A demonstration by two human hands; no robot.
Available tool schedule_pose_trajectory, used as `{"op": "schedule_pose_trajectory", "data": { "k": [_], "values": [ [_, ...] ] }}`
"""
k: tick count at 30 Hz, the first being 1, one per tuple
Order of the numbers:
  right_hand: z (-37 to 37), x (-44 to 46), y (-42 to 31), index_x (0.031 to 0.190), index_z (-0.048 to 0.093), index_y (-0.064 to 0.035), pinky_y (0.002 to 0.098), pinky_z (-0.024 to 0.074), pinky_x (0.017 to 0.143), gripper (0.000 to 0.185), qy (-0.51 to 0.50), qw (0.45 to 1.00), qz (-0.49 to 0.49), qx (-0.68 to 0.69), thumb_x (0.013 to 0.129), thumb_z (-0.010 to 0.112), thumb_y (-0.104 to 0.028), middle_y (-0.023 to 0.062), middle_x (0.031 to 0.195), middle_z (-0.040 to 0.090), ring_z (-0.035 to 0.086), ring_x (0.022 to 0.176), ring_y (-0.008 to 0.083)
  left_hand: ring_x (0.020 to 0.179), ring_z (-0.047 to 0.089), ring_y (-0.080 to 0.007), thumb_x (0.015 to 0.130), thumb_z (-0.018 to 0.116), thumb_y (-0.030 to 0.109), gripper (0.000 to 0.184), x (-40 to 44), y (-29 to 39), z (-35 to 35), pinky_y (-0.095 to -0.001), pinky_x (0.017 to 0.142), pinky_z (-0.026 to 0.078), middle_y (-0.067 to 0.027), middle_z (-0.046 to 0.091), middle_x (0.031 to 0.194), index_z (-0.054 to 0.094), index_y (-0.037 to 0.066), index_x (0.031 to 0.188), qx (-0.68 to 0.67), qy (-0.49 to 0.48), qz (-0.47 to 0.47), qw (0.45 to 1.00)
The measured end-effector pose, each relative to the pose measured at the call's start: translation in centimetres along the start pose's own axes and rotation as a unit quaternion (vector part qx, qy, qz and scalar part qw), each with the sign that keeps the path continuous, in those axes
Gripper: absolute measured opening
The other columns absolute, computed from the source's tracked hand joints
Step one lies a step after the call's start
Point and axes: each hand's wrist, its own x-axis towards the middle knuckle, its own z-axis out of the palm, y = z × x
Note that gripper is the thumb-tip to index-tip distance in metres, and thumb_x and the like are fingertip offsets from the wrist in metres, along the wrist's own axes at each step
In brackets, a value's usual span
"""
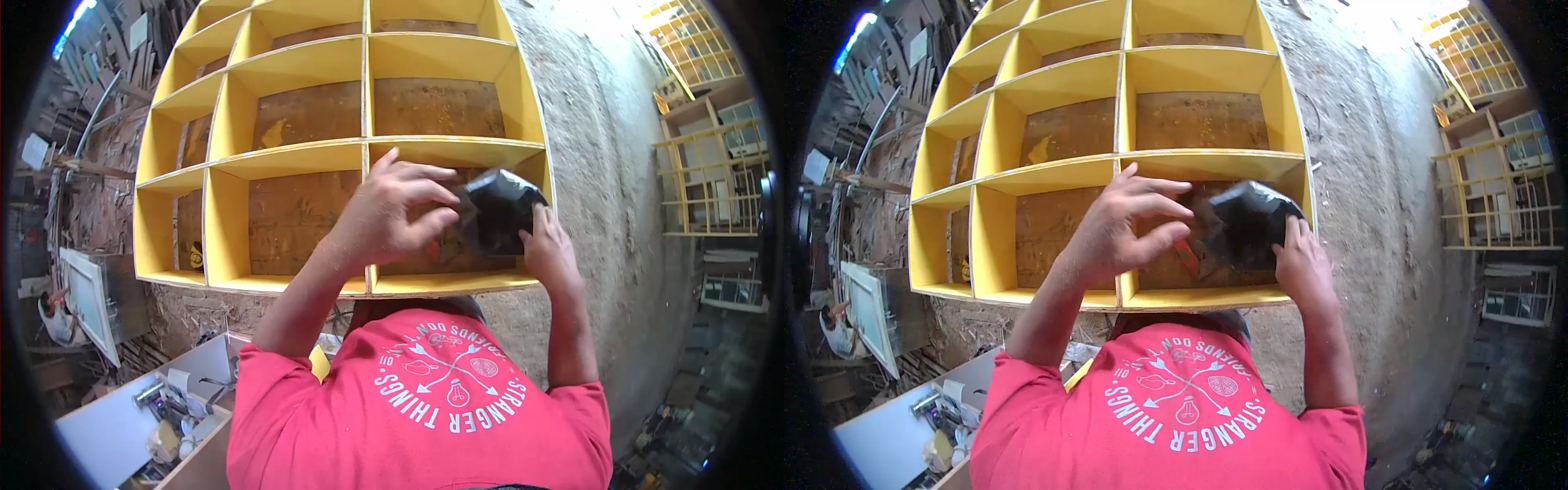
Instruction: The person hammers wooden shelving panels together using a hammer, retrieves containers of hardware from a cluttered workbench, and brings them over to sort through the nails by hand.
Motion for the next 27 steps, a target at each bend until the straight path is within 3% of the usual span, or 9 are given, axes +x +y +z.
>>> {"op": "schedule_pose_trajectory", "data": {
  "k": [2, 4, 8, 11, 14, 16, 21, 24, 27],
  "values": [
    [3.5, -0.2, 2.2, 0.121, 0.062, 0.0034, 0.0551, 0.0529, 0.093, 0.034, 0.06, 0.996, -0.062, 0.023, 0.094, 0.073, -0.014, 0.0269, 0.119, 0.065, 0.065, 0.109, 0.0474, 0.114, 0.073, -0.0314, 0.091, 0.08, 0.023, 0.022, -1.3, -3.8, 0.8, -0.0468, 0.108, 0.052, -0.0147, 0.079, 0.114, 0.079, 0.005, 0.104, -0.028, 0.082, -0.132, 0.987],
    [3.7, 0.3, 0.0, 0.103, 0.071, 0.0022, 0.0536, 0.0535, 0.092, 0.02, -0.042, 0.993, -0.014, 0.109, 0.095, 0.071, -0.015, 0.0251, 0.105, 0.07, 0.067, 0.104, 0.0464, 0.104, 0.075, -0.0309, 0.092, 0.08, 0.02, 0.02, -2.2, -6.9, 1.0, -0.0411, 0.096, 0.057, -0.0181, 0.078, 0.11, 0.077, 0.002, 0.099, 0.043, 0.154, -0.239, 0.958],
    [7.1, 3.3, -3.2, 0.125, 0.074, -0.0029, 0.0472, 0.0562, 0.096, 0.04, -0.504, 0.862, -0.014, 0.056, 0.091, 0.078, -0.024, 0.029, 0.121, 0.072, 0.071, 0.113, 0.0401, 0.109, 0.072, -0.0357, 0.094, 0.077, 0.022, 0.026, -1.6, -16.8, 0.7, -0.0456, 0.098, 0.056, -0.0185, 0.077, 0.112, 0.074, 0.001, 0.109, 0.212, 0.247, -0.11, 0.939],
    [13.3, 4.1, -1.7, 0.151, 0.049, 0.0031, 0.0449, 0.0483, 0.112, 0.073, -0.384, 0.919, -0.072, 0.057, 0.09, 0.079, -0.025, 0.0355, 0.145, 0.055, 0.059, 0.133, 0.0445, 0.112, 0.071, -0.0391, 0.097, 0.075, 0.028, 0.03, 1.5, -20.0, -0.6, -0.0481, 0.099, 0.055, -0.0211, 0.076, 0.114, 0.072, 0.003, 0.112, 0.176, 0.213, -0.14, 0.951],
    [13.6, 6.7, -2.7, 0.164, 0.022, 0.0092, 0.0435, 0.0377, 0.126, 0.099, -0.257, 0.966, 0.038, -0.001, 0.09, 0.079, -0.024, 0.0401, 0.16, 0.038, 0.045, 0.146, 0.0507, 0.11, 0.071, -0.0426, 0.105, 0.061, 0.053, 0.051, 2.8, -22.4, -0.9, -0.0509, 0.095, 0.056, -0.0229, 0.075, 0.117, 0.071, 0.004, 0.114, 0.185, 0.057, -0.296, 0.935],
    [13.6, 7.0, -3.1, 0.15, 0.043, 0.0107, 0.0486, 0.0467, 0.114, 0.079, -0.108, 0.988, -0.059, -0.094, 0.088, 0.08, -0.021, 0.0387, 0.15, 0.048, 0.054, 0.136, 0.0496, 0.111, 0.072, -0.0433, 0.106, 0.043, 0.068, 0.069, 3.0, -21.6, -1.1, -0.0547, 0.095, 0.056, -0.0237, 0.077, 0.113, 0.075, 0.006, 0.107, 0.228, -0.008, -0.349, 0.909],
    [16.2, 7.8, -4.5, 0.127, 0.059, 0.0056, 0.0519, 0.0563, 0.09, 0.055, -0.084, 0.981, -0.172, 0.008, 0.081, 0.079, -0.017, 0.0313, 0.133, 0.063, 0.067, 0.117, 0.0423, 0.105, 0.074, -0.0414, 0.103, 0.042, 0.075, 0.077, 3.5, -21.4, -2.1, -0.0535, 0.094, 0.057, -0.0217, 0.079, 0.104, 0.081, 0.01, 0.098, 0.174, -0.08, -0.365, 0.911],
    [20.1, 8.3, -4.5, 0.124, 0.063, 0.0004, 0.0508, 0.0613, 0.088, 0.047, -0.238, 0.963, -0.054, -0.115, 0.081, 0.076, -0.013, 0.0266, 0.108, 0.076, 0.075, 0.104, 0.0406, 0.103, 0.074, -0.0399, 0.099, 0.046, 0.081, 0.081, 4.4, -21.7, -2.7, -0.0523, 0.093, 0.057, -0.0204, 0.08, 0.1, 0.083, 0.01, 0.089, 0.136, -0.107, -0.409, 0.896],
    [22.1, 10.5, -3.0, 0.128, 0.063, 0.0015, 0.0496, 0.061, 0.094, 0.049, -0.305, 0.944, 0.018, -0.126, 0.086, 0.075, -0.019, 0.0277, 0.114, 0.075, 0.074, 0.111, 0.0386, 0.106, 0.074, -0.0391, 0.097, 0.048, 0.082, 0.081, 4.7, -22.0, -2.8, -0.0516, 0.096, 0.056, -0.0216, 0.08, 0.102, 0.083, 0.009, 0.089, 0.122, -0.112, -0.432, 0.887]
  ]
}}
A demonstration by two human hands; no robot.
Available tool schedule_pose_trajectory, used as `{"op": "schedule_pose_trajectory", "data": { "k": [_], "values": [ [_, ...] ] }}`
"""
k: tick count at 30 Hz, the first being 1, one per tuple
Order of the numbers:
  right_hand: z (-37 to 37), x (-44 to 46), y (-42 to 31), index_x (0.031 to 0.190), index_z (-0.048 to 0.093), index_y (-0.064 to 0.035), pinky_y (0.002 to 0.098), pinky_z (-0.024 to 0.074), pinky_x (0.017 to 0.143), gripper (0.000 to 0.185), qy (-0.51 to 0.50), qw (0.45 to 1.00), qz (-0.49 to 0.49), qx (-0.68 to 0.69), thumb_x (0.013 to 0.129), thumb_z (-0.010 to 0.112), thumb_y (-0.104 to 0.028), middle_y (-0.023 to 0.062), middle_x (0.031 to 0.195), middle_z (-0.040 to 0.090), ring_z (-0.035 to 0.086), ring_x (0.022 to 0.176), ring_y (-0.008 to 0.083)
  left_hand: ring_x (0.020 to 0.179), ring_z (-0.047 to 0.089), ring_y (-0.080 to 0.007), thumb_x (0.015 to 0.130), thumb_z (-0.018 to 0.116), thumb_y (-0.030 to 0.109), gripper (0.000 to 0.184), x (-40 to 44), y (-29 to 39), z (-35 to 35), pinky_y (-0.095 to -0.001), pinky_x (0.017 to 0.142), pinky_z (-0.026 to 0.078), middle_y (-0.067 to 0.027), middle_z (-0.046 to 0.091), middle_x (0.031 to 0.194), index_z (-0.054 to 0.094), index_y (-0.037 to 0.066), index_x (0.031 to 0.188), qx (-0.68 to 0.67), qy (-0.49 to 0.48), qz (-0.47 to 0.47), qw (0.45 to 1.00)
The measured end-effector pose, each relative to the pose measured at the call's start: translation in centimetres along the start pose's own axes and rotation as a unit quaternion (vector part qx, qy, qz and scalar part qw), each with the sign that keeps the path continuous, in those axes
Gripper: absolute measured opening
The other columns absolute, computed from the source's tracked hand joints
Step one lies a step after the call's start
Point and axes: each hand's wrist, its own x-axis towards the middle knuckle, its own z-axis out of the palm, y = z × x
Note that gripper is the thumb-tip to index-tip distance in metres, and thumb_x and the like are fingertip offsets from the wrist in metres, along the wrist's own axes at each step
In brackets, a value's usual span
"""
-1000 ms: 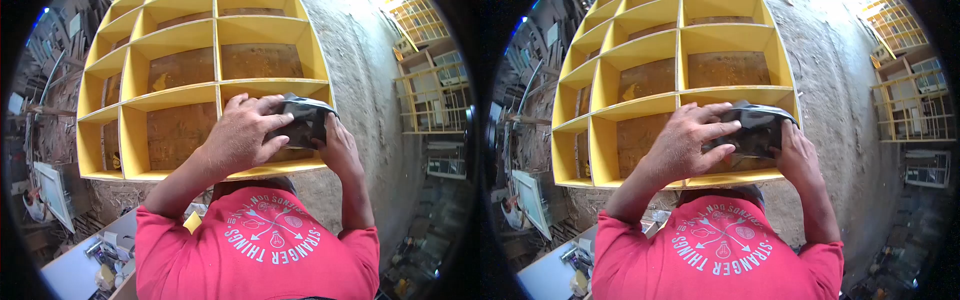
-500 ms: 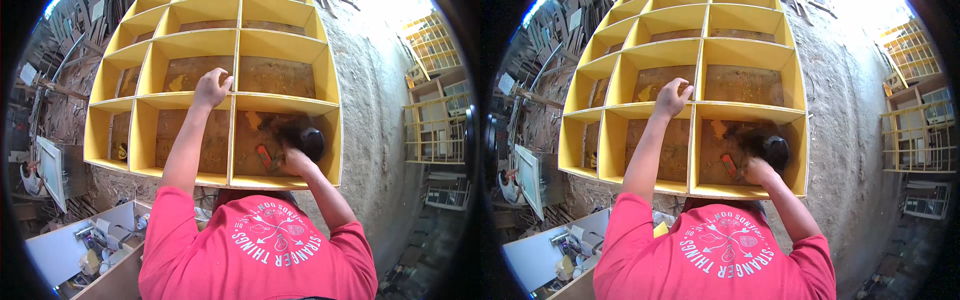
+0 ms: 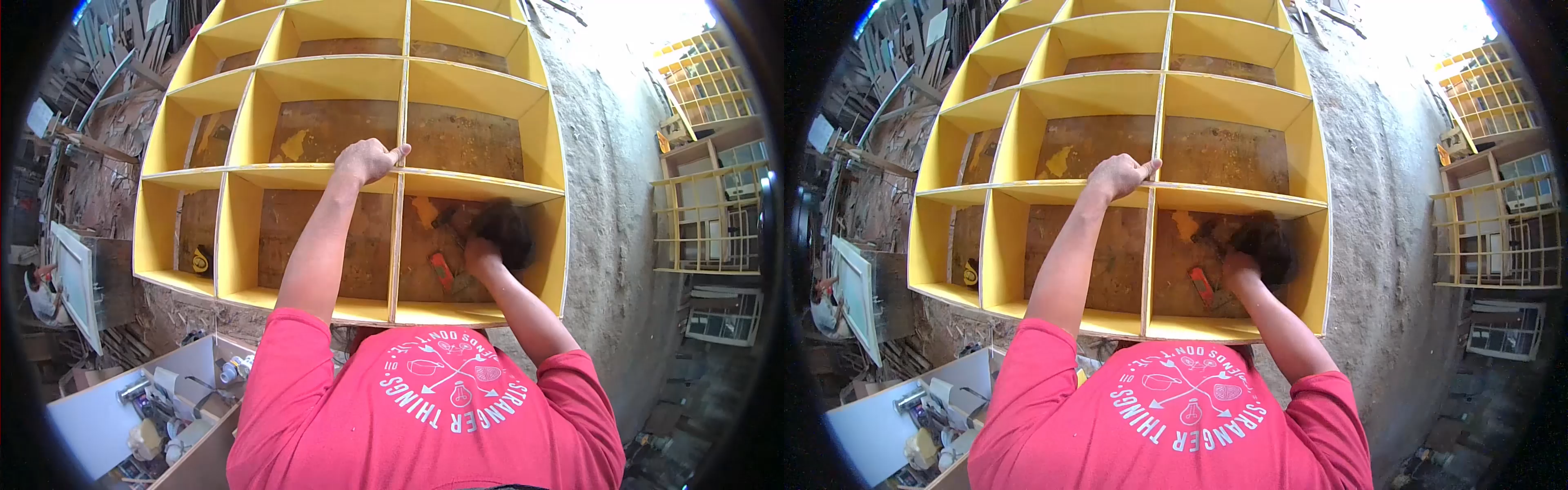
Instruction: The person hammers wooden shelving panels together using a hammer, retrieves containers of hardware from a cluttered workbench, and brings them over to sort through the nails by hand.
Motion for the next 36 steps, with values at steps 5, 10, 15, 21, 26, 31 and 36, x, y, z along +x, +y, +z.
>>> {"op": "schedule_pose_trajectory", "data": {
  "k": [5, 10, 15, 21, 26, 31, 36],
  "values": [
    [0.8, -0.9, 2.0, 0.127, 0.066, 0.0009, 0.0505, 0.0584, 0.098, 0.045, 0.04, 0.998, 0.001, 0.04, 0.093, 0.069, -0.027, 0.0262, 0.118, 0.075, 0.072, 0.114, 0.0417, 0.112, 0.073, -0.039, 0.098, 0.048, 0.082, 0.08, 0.9, -0.2, 0.3, -0.0505, 0.101, 0.055, -0.0236, 0.079, 0.11, 0.085, 0.011, 0.099, -0.015, -0.01, -0.001, 1.0],
    [-6.3, -8.2, -0.7, 0.122, 0.066, 0.0003, 0.0506, 0.0557, 0.09, 0.039, 0.114, 0.984, -0.006, 0.138, 0.104, 0.063, -0.034, 0.028, 0.106, 0.074, 0.072, 0.104, 0.0445, 0.122, 0.07, -0.0384, 0.099, 0.047, 0.08, 0.084, -0.1, 0.2, -0.8, -0.05, 0.106, 0.053, -0.0217, 0.076, 0.126, 0.082, 0.005, 0.114, -0.016, -0.038, -0.013, 0.999],
    [-12.4, -15.4, -4.5, 0.117, 0.06, 0.0009, 0.0524, 0.0522, 0.073, 0.038, 0.159, 0.916, -0.07, 0.36, 0.108, 0.064, -0.036, 0.0291, 0.085, 0.067, 0.071, 0.085, 0.0458, 0.124, 0.069, -0.0394, 0.099, 0.047, 0.081, 0.085, 0.1, 0.0, -1.0, -0.05, 0.107, 0.053, -0.0231, 0.076, 0.126, 0.082, 0.005, 0.115, -0.02, -0.034, -0.007, 0.999],
    [-15.4, -14.3, -8.7, 0.12, 0.058, -0.0051, 0.0564, 0.051, 0.065, 0.029, 0.304, 0.914, -0.134, 0.233, 0.109, 0.061, -0.032, 0.0252, 0.08, 0.068, 0.069, 0.078, 0.0486, 0.124, 0.069, -0.0384, 0.098, 0.048, 0.081, 0.085, 0.5, 0.1, -1.1, -0.0492, 0.107, 0.053, -0.0233, 0.075, 0.127, 0.081, 0.005, 0.118, -0.014, -0.048, -0.004, 0.999],
    [-14.9, -13.9, -10.4, 0.114, 0.057, -0.0059, 0.0599, 0.0524, 0.065, 0.032, 0.271, 0.94, -0.093, 0.185, 0.111, 0.055, -0.038, 0.0255, 0.08, 0.07, 0.07, 0.078, 0.0493, 0.125, 0.07, -0.0349, 0.098, 0.05, 0.078, 0.081, -0.2, 0.0, -1.1, -0.0472, 0.106, 0.054, -0.0207, 0.076, 0.128, 0.081, 0.007, 0.122, -0.021, -0.051, -0.015, 0.998],
    [-15.3, -13.6, -9.5, 0.11, 0.055, -0.0064, 0.055, 0.0537, 0.057, 0.034, 0.231, 0.939, -0.118, 0.225, 0.112, 0.053, -0.04, 0.0205, 0.069, 0.067, 0.068, 0.06, 0.0424, 0.125, 0.07, -0.0352, 0.098, 0.05, 0.079, 0.081, 0.2, 0.1, -1.4, -0.0469, 0.106, 0.055, -0.0198, 0.076, 0.129, 0.08, 0.007, 0.122, -0.008, -0.054, -0.008, 0.998],
    [-11.0, -15.7, -8.8, 0.109, 0.057, -0.012, 0.0282, 0.0369, 0.047, 0.037, -0.104, 0.588, 0.077, 0.798, 0.115, 0.049, -0.048, -0.0057, 0.07, 0.042, 0.039, 0.051, 0.0071, 0.121, 0.071, -0.04, 0.098, 0.05, 0.079, 0.081, 0.4, -0.4, -0.9, -0.0504, 0.106, 0.053, -0.0241, 0.076, 0.124, 0.083, 0.006, 0.114, -0.044, -0.034, 0.005, 0.998]
  ]
}}
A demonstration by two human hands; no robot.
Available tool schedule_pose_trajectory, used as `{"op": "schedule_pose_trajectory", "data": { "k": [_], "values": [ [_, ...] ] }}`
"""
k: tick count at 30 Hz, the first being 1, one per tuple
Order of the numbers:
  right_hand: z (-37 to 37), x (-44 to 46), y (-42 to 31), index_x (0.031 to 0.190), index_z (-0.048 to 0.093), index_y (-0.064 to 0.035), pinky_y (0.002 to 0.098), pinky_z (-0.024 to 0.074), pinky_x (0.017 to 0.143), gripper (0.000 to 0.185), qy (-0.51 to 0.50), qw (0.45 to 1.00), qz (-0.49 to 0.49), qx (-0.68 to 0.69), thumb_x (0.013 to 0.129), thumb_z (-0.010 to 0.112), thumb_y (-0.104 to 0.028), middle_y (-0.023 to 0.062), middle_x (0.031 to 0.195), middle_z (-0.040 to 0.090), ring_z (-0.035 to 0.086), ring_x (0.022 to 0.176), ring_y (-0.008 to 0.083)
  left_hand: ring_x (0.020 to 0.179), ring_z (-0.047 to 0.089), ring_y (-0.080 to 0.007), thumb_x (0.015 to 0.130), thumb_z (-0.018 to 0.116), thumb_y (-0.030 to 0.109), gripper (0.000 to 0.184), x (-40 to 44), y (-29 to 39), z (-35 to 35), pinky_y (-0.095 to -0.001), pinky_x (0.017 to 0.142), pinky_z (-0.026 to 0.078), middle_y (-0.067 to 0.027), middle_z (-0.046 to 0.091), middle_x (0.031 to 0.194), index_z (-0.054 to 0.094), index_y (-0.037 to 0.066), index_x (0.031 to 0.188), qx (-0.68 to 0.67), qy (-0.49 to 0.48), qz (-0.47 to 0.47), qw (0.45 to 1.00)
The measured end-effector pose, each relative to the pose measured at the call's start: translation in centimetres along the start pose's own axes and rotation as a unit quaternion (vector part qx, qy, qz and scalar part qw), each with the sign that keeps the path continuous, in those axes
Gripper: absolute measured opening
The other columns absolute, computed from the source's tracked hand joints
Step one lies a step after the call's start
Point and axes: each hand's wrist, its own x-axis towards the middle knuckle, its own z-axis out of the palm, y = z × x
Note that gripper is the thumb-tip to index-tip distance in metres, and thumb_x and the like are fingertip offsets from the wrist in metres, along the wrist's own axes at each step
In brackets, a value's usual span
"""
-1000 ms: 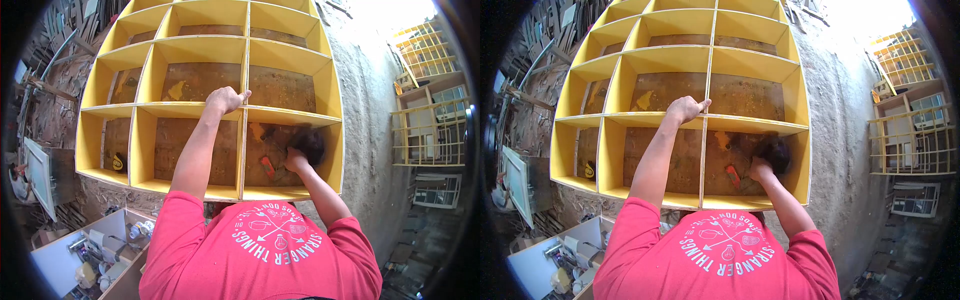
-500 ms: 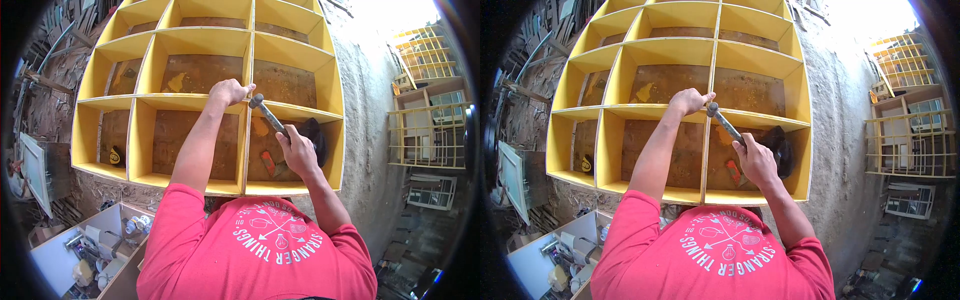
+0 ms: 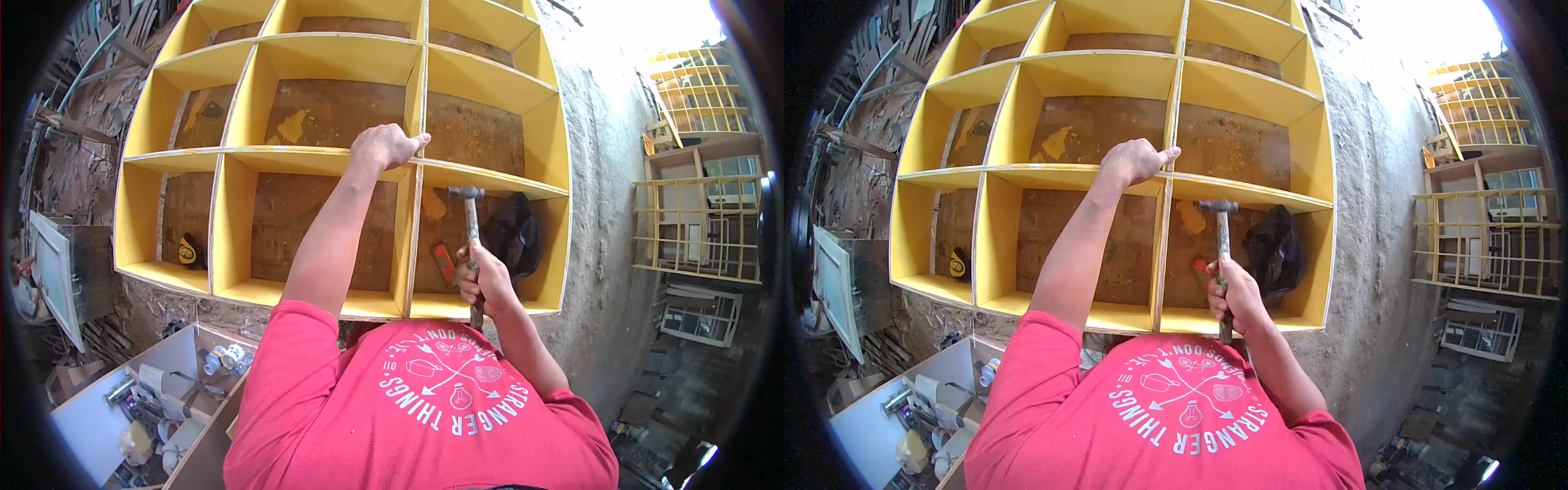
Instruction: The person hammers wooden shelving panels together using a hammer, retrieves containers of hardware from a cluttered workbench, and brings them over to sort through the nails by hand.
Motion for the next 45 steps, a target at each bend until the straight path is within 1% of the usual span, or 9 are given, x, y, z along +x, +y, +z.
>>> {"op": "schedule_pose_trajectory", "data": {
  "k": [4, 8, 11, 13, 25, 37, 39, 43, 45],
  "values": [
    [-2.1, 6.0, 3.5, 0.109, 0.057, -0.0146, 0.0285, 0.0317, 0.047, 0.036, -0.021, 0.954, 0.121, 0.275, 0.114, 0.051, -0.049, -0.0069, 0.069, 0.037, 0.033, 0.051, 0.0077, 0.121, 0.071, -0.0398, 0.099, 0.049, 0.077, 0.08, -0.4, 0.2, -0.2, -0.0497, 0.106, 0.053, -0.0239, 0.076, 0.124, 0.082, 0.005, 0.114, 0.002, -0.005, 0.003, 1.0],
    [4.6, 7.4, 2.1, 0.108, 0.058, -0.0149, 0.0287, 0.036, 0.046, 0.039, 0.059, 0.996, 0.068, 0.026, 0.112, 0.052, -0.053, -0.0077, 0.066, 0.037, 0.036, 0.05, 0.0069, 0.121, 0.071, -0.0397, 0.099, 0.049, 0.076, 0.08, -0.2, 0.1, -0.2, -0.0493, 0.106, 0.054, -0.0239, 0.076, 0.124, 0.082, 0.005, 0.113, 0.007, -0.012, 0.005, 1.0],
    [1.1, 9.4, 1.4, 0.107, 0.057, -0.0152, 0.0289, 0.0379, 0.046, 0.041, -0.055, 0.996, 0.066, -0.01, 0.112, 0.05, -0.055, -0.0078, 0.067, 0.038, 0.037, 0.049, 0.0072, 0.12, 0.071, -0.0399, 0.099, 0.049, 0.076, 0.079, -0.6, 0.2, -0.6, -0.0493, 0.105, 0.054, -0.0246, 0.076, 0.123, 0.082, 0.005, 0.113, 0.005, -0.006, 0.011, 1.0],
    [4.0, 8.2, 1.9, 0.108, 0.057, -0.0146, 0.0276, 0.0351, 0.044, 0.043, 0.032, 0.998, 0.054, -0.029, 0.113, 0.048, -0.056, -0.0084, 0.067, 0.039, 0.035, 0.049, 0.0059, 0.119, 0.072, -0.0404, 0.099, 0.05, 0.075, 0.077, 0.1, -0.1, -0.4, -0.0497, 0.104, 0.054, -0.0248, 0.076, 0.121, 0.083, 0.006, 0.111, -0.002, 0.002, 0.015, 1.0],
    [1.5, 7.8, 1.8, 0.108, 0.056, -0.0129, 0.0296, 0.0372, 0.043, 0.042, -0.028, 0.999, 0.032, 0.021, 0.112, 0.05, -0.054, -0.0071, 0.065, 0.038, 0.036, 0.048, 0.0078, 0.111, 0.073, -0.0416, 0.098, 0.054, 0.069, 0.07, -0.3, 0.0, -0.3, -0.05, 0.101, 0.055, -0.0247, 0.078, 0.113, 0.084, 0.006, 0.103, -0.024, 0.003, 0.021, 0.999],
    [2.1, 5.9, 0.8, 0.11, 0.058, -0.0121, 0.0285, 0.0367, 0.044, 0.037, -0.019, 0.994, 0.041, -0.1, 0.112, 0.054, -0.048, -0.0058, 0.066, 0.038, 0.037, 0.048, 0.0076, 0.102, 0.075, -0.0412, 0.098, 0.054, 0.067, 0.068, 1.1, -0.7, 0.8, -0.0503, 0.096, 0.057, -0.024, 0.078, 0.102, 0.083, 0.005, 0.094, -0.013, 0.024, 0.06, 0.998],
    [-0.3, 4.3, 0.3, 0.11, 0.057, -0.0107, 0.0267, 0.0344, 0.042, 0.038, -0.09, 0.995, 0.002, -0.052, 0.113, 0.053, -0.048, -0.0057, 0.065, 0.038, 0.036, 0.047, 0.007, 0.103, 0.075, -0.0407, 0.098, 0.053, 0.067, 0.069, 1.2, -0.8, 1.2, -0.0504, 0.096, 0.057, -0.0239, 0.078, 0.102, 0.083, 0.005, 0.093, -0.001, 0.039, 0.058, 0.998],
    [0.3, 0.3, 0.6, 0.107, 0.056, -0.0105, 0.0272, 0.0368, 0.04, 0.032, 0.034, 0.974, -0.181, -0.129, 0.114, 0.054, -0.041, -0.0078, 0.065, 0.038, 0.038, 0.046, 0.0044, 0.102, 0.075, -0.04, 0.099, 0.054, 0.067, 0.069, 1.1, -0.9, 1.0, -0.0505, 0.095, 0.057, -0.023, 0.079, 0.1, 0.082, 0.005, 0.091, -0.009, 0.033, 0.055, 0.998],
    [0.1, 0.7, 0.1, 0.104, 0.054, -0.0078, 0.0408, 0.0462, 0.047, 0.031, 0.097, 0.922, -0.269, -0.263, 0.112, 0.059, -0.038, 0.0057, 0.062, 0.052, 0.053, 0.047, 0.025, 0.102, 0.075, -0.0401, 0.099, 0.053, 0.067, 0.068, 1.3, -0.8, 1.1, -0.0506, 0.095, 0.057, -0.0224, 0.079, 0.099, 0.082, 0.006, 0.09, 0.0, 0.031, 0.058, 0.998]
  ]
}}
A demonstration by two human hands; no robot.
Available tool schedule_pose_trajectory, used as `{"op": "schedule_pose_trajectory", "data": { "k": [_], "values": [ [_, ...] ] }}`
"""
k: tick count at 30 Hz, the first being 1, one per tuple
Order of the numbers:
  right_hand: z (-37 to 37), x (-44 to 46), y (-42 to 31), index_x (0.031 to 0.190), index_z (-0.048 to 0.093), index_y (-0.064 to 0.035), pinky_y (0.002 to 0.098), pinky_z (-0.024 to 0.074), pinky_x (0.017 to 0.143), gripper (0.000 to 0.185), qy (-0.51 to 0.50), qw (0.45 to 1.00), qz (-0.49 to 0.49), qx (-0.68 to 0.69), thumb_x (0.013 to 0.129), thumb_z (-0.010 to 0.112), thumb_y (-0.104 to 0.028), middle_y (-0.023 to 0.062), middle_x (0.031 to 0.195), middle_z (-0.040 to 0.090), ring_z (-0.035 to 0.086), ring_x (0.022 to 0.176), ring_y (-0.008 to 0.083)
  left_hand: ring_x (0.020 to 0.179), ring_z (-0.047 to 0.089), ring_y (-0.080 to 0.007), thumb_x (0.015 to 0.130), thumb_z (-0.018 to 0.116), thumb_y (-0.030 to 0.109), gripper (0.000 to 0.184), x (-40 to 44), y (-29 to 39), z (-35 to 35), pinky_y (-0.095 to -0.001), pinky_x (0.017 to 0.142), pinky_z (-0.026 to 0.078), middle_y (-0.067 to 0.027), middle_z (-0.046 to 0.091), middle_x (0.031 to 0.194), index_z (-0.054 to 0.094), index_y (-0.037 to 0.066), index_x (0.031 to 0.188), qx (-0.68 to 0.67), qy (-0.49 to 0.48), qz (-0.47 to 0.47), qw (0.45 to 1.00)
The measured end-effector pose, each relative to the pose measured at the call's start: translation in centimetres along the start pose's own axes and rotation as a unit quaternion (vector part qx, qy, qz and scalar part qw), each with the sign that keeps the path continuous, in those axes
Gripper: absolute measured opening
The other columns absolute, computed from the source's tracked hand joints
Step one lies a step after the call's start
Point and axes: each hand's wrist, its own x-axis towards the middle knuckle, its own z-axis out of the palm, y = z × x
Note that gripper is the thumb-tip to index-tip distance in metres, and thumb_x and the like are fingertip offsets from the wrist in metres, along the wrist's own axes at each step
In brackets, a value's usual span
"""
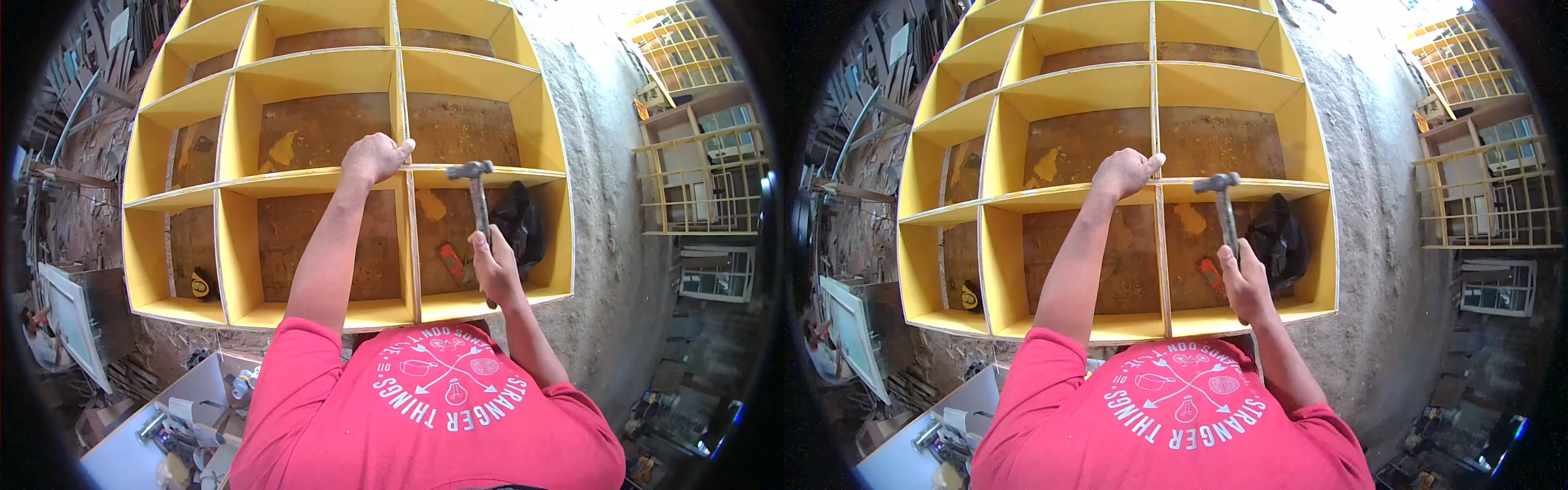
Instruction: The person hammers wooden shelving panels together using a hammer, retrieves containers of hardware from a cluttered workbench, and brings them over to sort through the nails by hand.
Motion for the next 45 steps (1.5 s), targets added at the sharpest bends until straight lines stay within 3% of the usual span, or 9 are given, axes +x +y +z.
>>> {"op": "schedule_pose_trajectory", "data": {
  "k": [2, 3, 9, 13, 17, 21, 33, 37, 45],
  "values": [
    [0.6, 0.4, -2.1, 0.105, 0.054, -0.006, 0.0492, 0.0497, 0.053, 0.032, 0.051, 0.968, -0.134, -0.207, 0.11, 0.061, -0.036, 0.0162, 0.064, 0.061, 0.062, 0.054, 0.0393, 0.101, 0.075, -0.0397, 0.1, 0.054, 0.067, 0.068, -0.2, 0.2, -0.4, -0.0505, 0.095, 0.057, -0.0221, 0.079, 0.099, 0.082, 0.006, 0.091, -0.002, -0.023, -0.003, 1.0],
    [0.7, 0.7, -2.9, 0.11, 0.055, -0.0052, 0.0583, 0.0503, 0.063, 0.029, 0.035, 0.958, -0.086, -0.273, 0.108, 0.063, -0.033, 0.0264, 0.074, 0.065, 0.066, 0.071, 0.0516, 0.101, 0.075, -0.0395, 0.1, 0.054, 0.066, 0.067, -0.2, 0.3, -0.7, -0.0504, 0.095, 0.057, -0.0219, 0.079, 0.099, 0.082, 0.006, 0.091, -0.003, -0.033, -0.005, 0.999],
    [2.9, 0.5, -4.1, 0.108, 0.053, -0.0049, 0.0611, 0.0521, 0.065, 0.029, 0.099, 0.934, -0.204, -0.275, 0.109, 0.061, -0.033, 0.0263, 0.072, 0.067, 0.069, 0.074, 0.0507, 0.096, 0.075, -0.0384, 0.1, 0.055, 0.066, 0.066, 0.3, -0.3, 0.2, -0.049, 0.092, 0.057, -0.0213, 0.079, 0.095, 0.083, 0.007, 0.09, -0.008, 0.007, 0.002, 1.0],
    [2.4, 2.5, -4.0, 0.106, 0.048, -0.0044, 0.0629, 0.0527, 0.061, 0.029, 0.001, 0.895, -0.135, -0.426, 0.109, 0.059, -0.031, 0.0282, 0.071, 0.067, 0.069, 0.07, 0.051, 0.094, 0.075, -0.0373, 0.099, 0.055, 0.066, 0.064, 0.7, -0.6, 0.2, -0.0485, 0.091, 0.058, -0.0199, 0.079, 0.094, 0.084, 0.01, 0.091, -0.017, -0.016, 0.025, 0.999],
    [3.1, 2.2, -2.8, 0.106, 0.049, -0.0043, 0.0631, 0.0526, 0.064, 0.031, 0.054, 0.912, -0.157, -0.374, 0.109, 0.057, -0.034, 0.0278, 0.071, 0.067, 0.069, 0.071, 0.0514, 0.093, 0.075, -0.0373, 0.098, 0.056, 0.068, 0.067, 0.6, -0.6, 0.6, -0.0493, 0.089, 0.058, -0.0196, 0.079, 0.091, 0.083, 0.008, 0.085, -0.008, 0.02, 0.001, 1.0],
    [2.1, 2.6, -5.9, 0.105, 0.049, -0.0045, 0.0631, 0.0515, 0.06, 0.028, 0.008, 0.885, -0.131, -0.447, 0.109, 0.058, -0.031, 0.028, 0.07, 0.067, 0.068, 0.068, 0.0517, 0.094, 0.075, -0.0393, 0.096, 0.056, 0.071, 0.07, 0.9, -0.2, -0.1, -0.0501, 0.089, 0.057, -0.0215, 0.078, 0.091, 0.082, 0.007, 0.084, -0.014, 0.001, 0.008, 1.0],
    [2.9, 3.0, -4.8, 0.108, 0.049, -0.0043, 0.0648, 0.0529, 0.07, 0.033, 0.082, 0.919, -0.172, -0.346, 0.11, 0.055, -0.036, 0.0298, 0.076, 0.07, 0.07, 0.077, 0.0529, 0.095, 0.074, -0.0381, 0.091, 0.061, 0.078, 0.077, 1.3, -0.5, -0.6, -0.0477, 0.09, 0.056, -0.0235, 0.078, 0.096, 0.082, 0.004, 0.092, -0.046, -0.028, -0.03, 0.998],
    [2.9, 3.5, -4.8, 0.106, 0.048, -0.0041, 0.065, 0.0529, 0.07, 0.032, 0.016, 0.898, -0.088, -0.43, 0.11, 0.054, -0.035, 0.0297, 0.076, 0.07, 0.069, 0.077, 0.0536, 0.092, 0.072, -0.0365, 0.088, 0.067, 0.076, 0.075, 1.7, -1.2, -0.5, -0.045, 0.089, 0.055, -0.0231, 0.078, 0.095, 0.083, 0.004, 0.096, -0.052, -0.025, 0.049, 0.997],
    [2.0, 4.3, -5.4, 0.107, 0.052, -0.0015, 0.0626, 0.0509, 0.074, 0.034, 0.0, 0.927, -0.09, -0.363, 0.109, 0.058, -0.035, 0.0314, 0.083, 0.069, 0.069, 0.083, 0.0531, 0.088, 0.071, -0.0294, 0.086, 0.073, 0.069, 0.066, 3.2, -1.5, 0.0, -0.0425, 0.086, 0.054, -0.0181, 0.079, 0.094, 0.085, 0.007, 0.1, -0.108, -0.073, -0.031, 0.991]
  ]
}}
